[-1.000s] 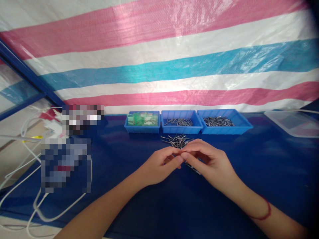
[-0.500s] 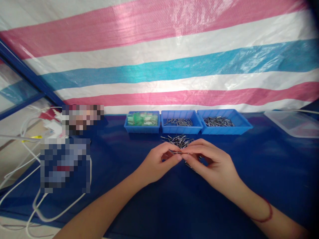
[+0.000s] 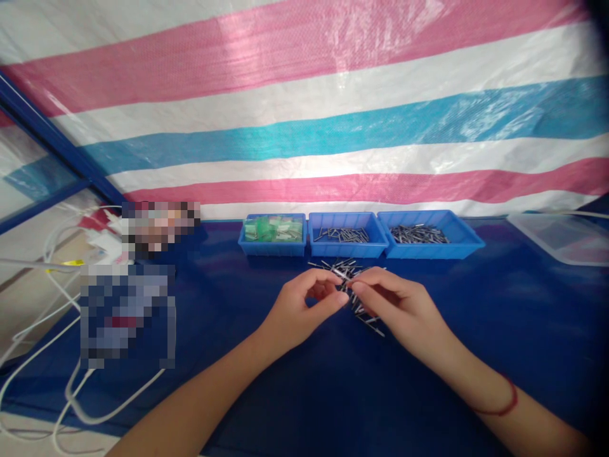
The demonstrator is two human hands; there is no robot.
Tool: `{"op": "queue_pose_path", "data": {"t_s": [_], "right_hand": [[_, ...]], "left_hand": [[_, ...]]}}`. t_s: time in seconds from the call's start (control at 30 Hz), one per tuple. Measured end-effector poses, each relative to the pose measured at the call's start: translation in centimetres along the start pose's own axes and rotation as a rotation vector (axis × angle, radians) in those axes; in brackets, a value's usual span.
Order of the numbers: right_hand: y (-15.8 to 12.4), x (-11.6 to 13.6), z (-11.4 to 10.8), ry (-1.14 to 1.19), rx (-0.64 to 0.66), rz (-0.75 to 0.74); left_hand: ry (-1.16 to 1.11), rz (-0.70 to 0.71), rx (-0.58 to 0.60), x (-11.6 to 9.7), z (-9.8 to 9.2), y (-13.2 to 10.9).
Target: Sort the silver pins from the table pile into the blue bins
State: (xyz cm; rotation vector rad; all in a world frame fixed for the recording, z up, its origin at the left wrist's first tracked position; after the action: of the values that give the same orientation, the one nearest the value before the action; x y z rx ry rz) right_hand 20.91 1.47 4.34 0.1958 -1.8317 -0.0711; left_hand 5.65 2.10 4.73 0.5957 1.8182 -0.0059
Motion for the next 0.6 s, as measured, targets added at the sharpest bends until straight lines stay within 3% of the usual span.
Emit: {"op": "queue_pose_path", "data": {"t_s": [0.07,0.17,0.27,0.4,0.6], "right_hand": [[0.9,-1.9,-1.4,0.164,-0.084,0.154],[2.2,-4.7,-5.0,0.406,-0.346,0.308],[2.8,-6.8,-8.3,0.493,-0.552,0.427],[3.1,-7.8,-10.6,0.457,-0.651,0.452],[3.0,-7.9,-10.5,0.452,-0.665,0.446]], "left_hand": [[0.127,0.030,0.030,-0.1,-0.1,0.1],[0.420,0.178,0.130,-0.2,0.3,0.1],[0.641,0.283,0.246,0.6,1.1,-0.2],[0.764,0.303,0.321,1.9,1.8,-0.6],[0.809,0.343,0.298,1.7,1.9,-0.5]]}}
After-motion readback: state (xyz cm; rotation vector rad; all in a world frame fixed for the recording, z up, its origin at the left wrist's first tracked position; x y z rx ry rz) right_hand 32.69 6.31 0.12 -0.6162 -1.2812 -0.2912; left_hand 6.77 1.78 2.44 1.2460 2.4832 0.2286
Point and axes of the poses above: each hand's wrist, its own y-axis towards the middle knuckle, its own z-axis out of the palm, x = y × z, the point moved 7 cm from there along y, towards the middle knuckle, and after that the axes turned 7 degrees about z, right-handed, at the moved point
